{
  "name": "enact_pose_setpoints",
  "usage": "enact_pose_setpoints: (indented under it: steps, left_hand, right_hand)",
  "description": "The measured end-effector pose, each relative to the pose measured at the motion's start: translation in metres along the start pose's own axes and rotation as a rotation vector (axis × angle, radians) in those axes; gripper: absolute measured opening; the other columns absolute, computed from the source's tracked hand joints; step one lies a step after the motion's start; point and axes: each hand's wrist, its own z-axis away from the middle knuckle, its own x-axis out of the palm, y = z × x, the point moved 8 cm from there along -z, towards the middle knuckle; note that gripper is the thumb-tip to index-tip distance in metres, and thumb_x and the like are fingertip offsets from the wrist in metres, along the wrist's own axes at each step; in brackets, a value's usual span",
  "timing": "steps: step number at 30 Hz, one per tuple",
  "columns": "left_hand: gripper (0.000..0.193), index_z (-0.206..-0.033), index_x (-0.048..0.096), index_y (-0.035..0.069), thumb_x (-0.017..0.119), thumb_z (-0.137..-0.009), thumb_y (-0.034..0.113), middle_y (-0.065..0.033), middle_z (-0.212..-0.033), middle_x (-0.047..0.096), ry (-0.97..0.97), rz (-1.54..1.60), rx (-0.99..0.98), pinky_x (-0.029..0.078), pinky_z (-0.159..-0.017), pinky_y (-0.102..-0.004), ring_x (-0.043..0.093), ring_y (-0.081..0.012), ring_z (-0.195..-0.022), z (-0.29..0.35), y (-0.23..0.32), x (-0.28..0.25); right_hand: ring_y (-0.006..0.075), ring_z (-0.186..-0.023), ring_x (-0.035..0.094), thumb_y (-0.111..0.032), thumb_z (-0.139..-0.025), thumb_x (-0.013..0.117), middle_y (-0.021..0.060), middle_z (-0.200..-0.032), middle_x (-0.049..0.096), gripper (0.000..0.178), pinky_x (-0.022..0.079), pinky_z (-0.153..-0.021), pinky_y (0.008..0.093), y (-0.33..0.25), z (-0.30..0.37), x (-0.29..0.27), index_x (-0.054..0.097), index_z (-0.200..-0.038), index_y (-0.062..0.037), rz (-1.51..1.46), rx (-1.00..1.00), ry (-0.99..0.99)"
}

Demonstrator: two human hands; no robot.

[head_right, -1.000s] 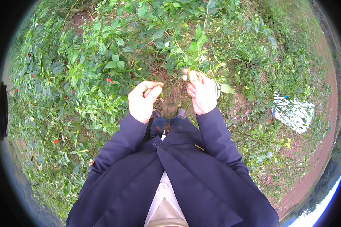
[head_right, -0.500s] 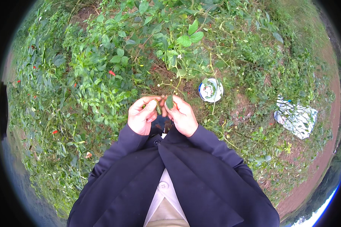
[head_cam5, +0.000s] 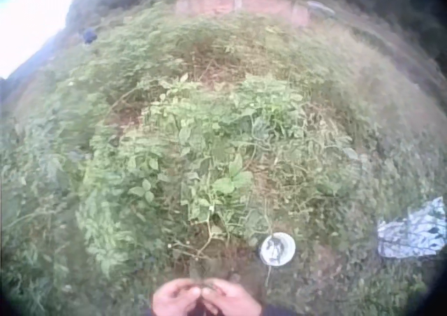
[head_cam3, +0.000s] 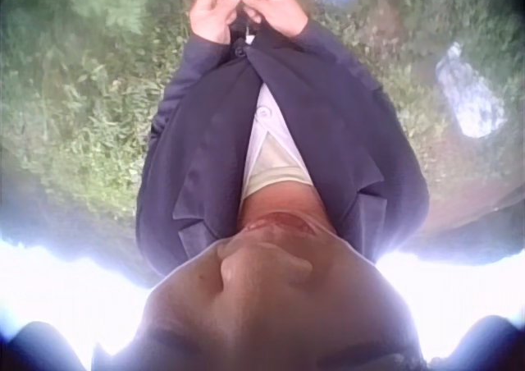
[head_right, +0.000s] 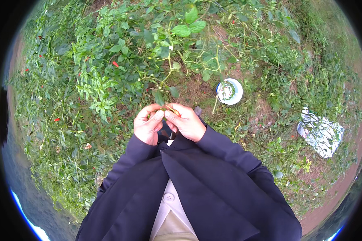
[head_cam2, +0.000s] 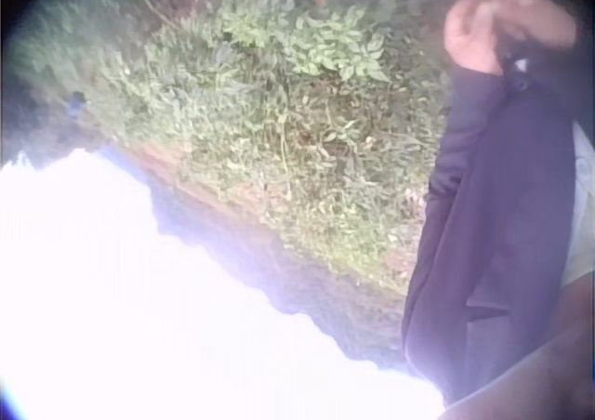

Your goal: The person picks green and red chilies from plants in a garden and places them into a white bucket. They move between plants, reach into foliage, and repeatedly pluck chilies by hand, depositing them into the bucket.

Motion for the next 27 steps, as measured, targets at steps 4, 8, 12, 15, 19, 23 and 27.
enact_pose_setpoints:
  steps: [4,8,12,15,19,23,27]
  left_hand:
    - [0.022,-0.102,0.056,0.001,0.066,-0.082,0.005,0.0030,-0.065,0.050,-0.018,0.029,-0.038,0.030,-0.042,-0.0167,0.045,-0.0049,-0.049,0.008,-0.013,0.010]
    - [0.010,-0.086,0.057,0.001,0.058,-0.089,0.011,-0.0009,-0.062,0.054,-0.018,-0.208,-0.035,0.030,-0.042,-0.0179,0.040,-0.0049,-0.044,0.014,-0.015,0.013]
    - [0.010,-0.085,0.058,0.003,0.059,-0.089,0.013,0.0011,-0.067,0.056,0.004,-0.360,0.022,0.033,-0.045,-0.0172,0.042,-0.0020,-0.051,0.023,-0.022,0.021]
    - [0.011,-0.087,0.057,0.004,0.059,-0.090,0.015,0.0013,-0.071,0.057,0.060,-0.308,0.071,0.037,-0.050,-0.0170,0.045,-0.0023,-0.056,0.030,-0.033,0.026]
    - [0.013,-0.088,0.055,0.004,0.056,-0.091,0.017,0.0048,-0.058,0.045,0.211,-0.357,0.026,0.030,-0.042,-0.0195,0.037,-0.0028,-0.047,0.024,-0.046,0.007]
    - [0.011,-0.088,0.056,0.005,0.058,-0.090,0.016,0.0065,-0.053,0.038,0.314,-0.173,-0.152,0.022,-0.036,-0.0208,0.028,-0.0029,-0.040,0.009,-0.064,-0.031]
    - [0.015,-0.095,0.057,0.004,0.057,-0.090,0.019,0.0058,-0.056,0.038,0.300,-0.382,-0.122,0.021,-0.036,-0.0207,0.026,-0.0041,-0.040,0.004,-0.064,-0.046]
  right_hand:
    - [0.0034,-0.057,0.042,-0.020,-0.095,0.049,-0.0016,-0.071,0.051,0.019,0.035,-0.048,0.0184,0.007,0.018,-0.006,0.052,-0.100,-0.0024,-0.148,0.098,-0.138]
    - [0.0029,-0.059,0.043,-0.022,-0.095,0.050,-0.0003,-0.077,0.055,0.021,0.035,-0.050,0.0176,0.008,0.033,-0.010,0.053,-0.102,-0.0026,-0.043,0.118,-0.249]
    - [0.0021,-0.057,0.042,-0.023,-0.093,0.053,-0.0004,-0.075,0.056,0.022,0.036,-0.050,0.0176,0.011,0.045,-0.020,0.056,-0.098,-0.0017,-0.123,0.175,-0.265]
    - [0.0041,-0.056,0.045,-0.021,-0.091,0.057,0.0010,-0.071,0.057,0.021,0.039,-0.051,0.0200,0.016,0.050,-0.026,0.060,-0.089,-0.0011,-0.040,0.242,-0.212]
    - [0.0101,-0.065,0.057,-0.014,-0.086,0.062,0.0057,-0.074,0.062,0.014,0.047,-0.061,0.0265,-0.013,0.060,-0.025,0.063,-0.084,0.0004,0.450,-0.086,-0.083]
    - [0.0099,-0.064,0.057,-0.015,-0.089,0.058,0.0043,-0.075,0.061,0.018,0.046,-0.058,0.0233,-0.015,0.088,-0.030,0.062,-0.092,0.0018,0.155,-0.032,-0.259]
    - [0.0068,-0.052,0.047,-0.018,-0.093,0.048,0.0018,-0.069,0.055,0.024,0.037,-0.043,0.0181,0.014,0.092,-0.141,0.059,-0.100,0.0021,-0.163,0.109,0.103]
